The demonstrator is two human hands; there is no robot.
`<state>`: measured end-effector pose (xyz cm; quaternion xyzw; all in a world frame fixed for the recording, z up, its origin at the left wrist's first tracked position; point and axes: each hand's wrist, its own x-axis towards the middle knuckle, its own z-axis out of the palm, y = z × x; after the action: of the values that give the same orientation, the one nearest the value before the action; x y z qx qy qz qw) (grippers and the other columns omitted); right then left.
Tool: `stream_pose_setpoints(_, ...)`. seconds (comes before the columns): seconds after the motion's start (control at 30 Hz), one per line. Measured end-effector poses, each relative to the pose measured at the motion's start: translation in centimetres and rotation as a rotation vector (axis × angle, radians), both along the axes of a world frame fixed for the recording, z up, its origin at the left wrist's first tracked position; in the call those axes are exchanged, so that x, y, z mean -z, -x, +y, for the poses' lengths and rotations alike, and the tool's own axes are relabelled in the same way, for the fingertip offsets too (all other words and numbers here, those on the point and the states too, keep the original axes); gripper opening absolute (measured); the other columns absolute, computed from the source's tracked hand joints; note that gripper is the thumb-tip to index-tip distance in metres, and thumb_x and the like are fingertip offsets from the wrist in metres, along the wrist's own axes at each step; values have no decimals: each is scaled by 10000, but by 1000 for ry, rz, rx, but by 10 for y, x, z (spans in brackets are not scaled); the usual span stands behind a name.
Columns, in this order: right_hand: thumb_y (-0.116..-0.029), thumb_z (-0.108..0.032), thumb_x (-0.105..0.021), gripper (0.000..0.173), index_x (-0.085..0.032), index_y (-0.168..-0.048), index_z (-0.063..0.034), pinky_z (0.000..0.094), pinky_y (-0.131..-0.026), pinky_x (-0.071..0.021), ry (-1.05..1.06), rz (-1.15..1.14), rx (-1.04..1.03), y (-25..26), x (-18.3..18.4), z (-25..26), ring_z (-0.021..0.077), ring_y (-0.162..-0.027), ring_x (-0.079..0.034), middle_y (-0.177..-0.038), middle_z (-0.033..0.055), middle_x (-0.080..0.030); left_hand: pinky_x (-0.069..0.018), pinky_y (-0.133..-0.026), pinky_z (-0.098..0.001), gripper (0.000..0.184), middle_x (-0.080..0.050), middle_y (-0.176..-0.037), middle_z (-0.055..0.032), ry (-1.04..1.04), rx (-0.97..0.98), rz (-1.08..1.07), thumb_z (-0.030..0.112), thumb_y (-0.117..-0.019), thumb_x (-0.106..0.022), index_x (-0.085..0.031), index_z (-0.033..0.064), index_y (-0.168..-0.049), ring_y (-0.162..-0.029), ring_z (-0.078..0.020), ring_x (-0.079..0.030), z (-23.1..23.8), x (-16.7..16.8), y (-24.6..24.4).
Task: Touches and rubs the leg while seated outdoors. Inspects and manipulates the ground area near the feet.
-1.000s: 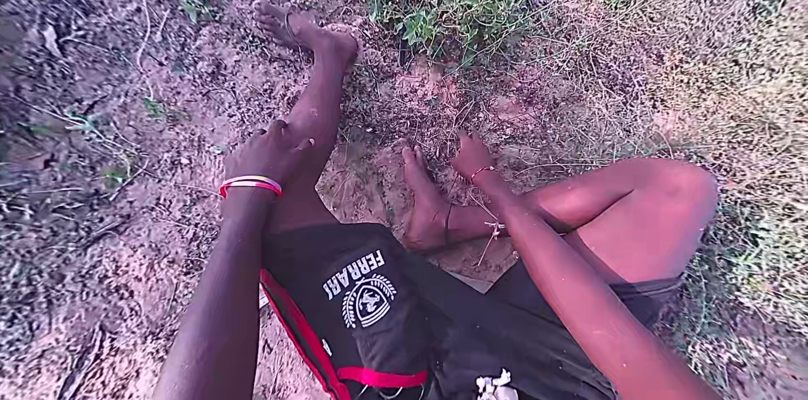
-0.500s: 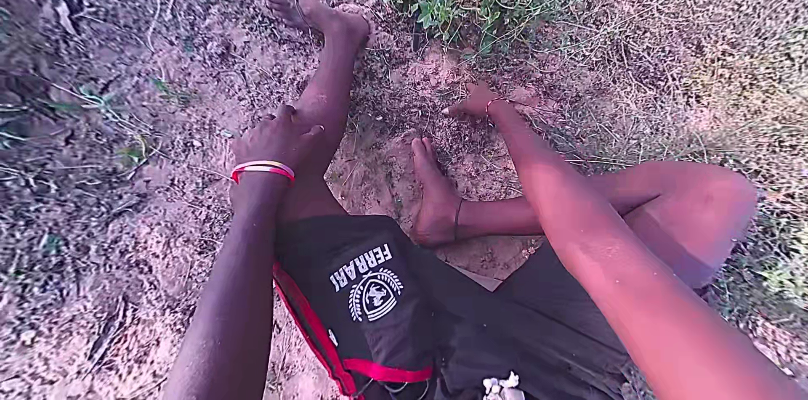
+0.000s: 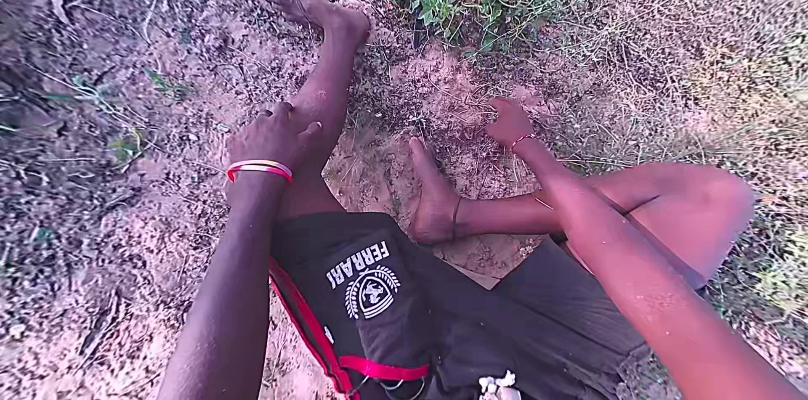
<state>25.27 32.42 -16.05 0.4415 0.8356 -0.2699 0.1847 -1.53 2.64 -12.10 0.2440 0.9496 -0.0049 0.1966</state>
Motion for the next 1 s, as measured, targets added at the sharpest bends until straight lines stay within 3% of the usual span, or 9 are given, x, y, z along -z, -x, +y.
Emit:
stream_pose_setpoints(0.13, -846, -156, -826, 736, -491, -1482, 4, 658, -1085, -400, -26, 252, 356, -21, 1, 29, 477, -1324, -526, -1404, 320, -553, -403, -891, -787, 633, -586, -1301, -355, 8, -5, -9, 534, -992, -558, -532, 57, -1407, -1185, -577, -571, 1, 0, 1)
stream_pose_setpoints(0.33, -810, -228, -844, 1008, -271, -1629, -97, 858, -1090, -142, -376, -92, -38, -4, -14, 8, 560, -1508, -205, -1649, 242, -294, -403, -884, -792, 645, -591, -1289, -356, 17, -5, 11, 548, -986, -554, -528, 64, -1412, -1177, -586, -569, 2, 0, 1)
stream_pose_setpoints(0.4, -836, -107, -798, 864, -374, -1588, -81, 836, -1089, -192, -351, -69, -219, 8, -14, -11, 564, -1485, -259, -1629, 260, -322, -410, -882, -784, 639, -589, -1282, -365, 21, -11, 16, 541, -988, -560, -529, 66, -1415, -1175, -587, -571, 2, -2, -3)
stream_pose_setpoints(0.47, -840, -70, -788, 800, -455, -1560, -178, 816, -1103, -206, -256, -92, -454, 20, -7, -26, 518, -1494, -281, -1653, 200, -309, -410, -878, -783, 631, -591, -1282, -362, 23, -17, 19, 539, -988, -559, -532, 74, -1414, -1173, -578, -578, 4, -4, -3)
stream_pose_setpoints(0.6, -888, -333, -791, 775, -433, -1575, -289, 838, -1114, -76, -154, -143, -627, 31, 27, -42, 482, -1559, -126, -1716, 86, -215, -416, -870, -783, 626, -591, -1285, -358, 30, -13, 10, 532, -989, -551, -531, 78, -1420, -1164, -582, -580, 4, -4, -4)
stream_pose_setpoints(0.7, -963, -319, -704, 618, -503, -1528, -173, 814, -1132, -91, -189, -97, -577, 27, 32, -42, 455, -1550, -200, -1660, 115, -349, -412, -888, -780, 634, -590, -1297, -352, 46, -22, 0, 535, -995, -545, -518, 83, -1438, -1176, -573, -580, 5, -7, -5)
stream_pose_setpoints(0.8, -947, -15, -612, 380, -633, -1326, 1, 741, -1127, -250, -361, 197, -524, 28, 30, -58, 462, -1381, -485, -1413, 234, -582, -424, -859, -774, 633, -601, -1254, -368, 54, 6, 14, 521, -991, -542, -535, 41, -1403, -1135, -580, -596, 12, -8, -7)
stream_pose_setpoints(0.87, -973, -44, -602, 311, -650, -1272, 24, 696, -1098, -340, -374, 351, -589, 45, 30, -74, 462, -1301, -553, -1362, 256, -602, -427, -865, -764, 626, -595, -1261, -369, 54, 7, 3, 509, -989, -543, -538, 31, -1394, -1136, -579, -595, 16, -11, -10)
stream_pose_setpoints(1.0, -992, -262, -653, 487, -572, -1462, -167, 693, -1170, -227, -69, 225, -872, 126, 30, -111, 398, -1500, -344, -1601, 148, -423, -443, -894, -737, 631, -598, -1284, -342, 77, -17, -12, 507, -985, -544, -527, 47, -1417, -1168, -545, -598, 18, -15, -11)
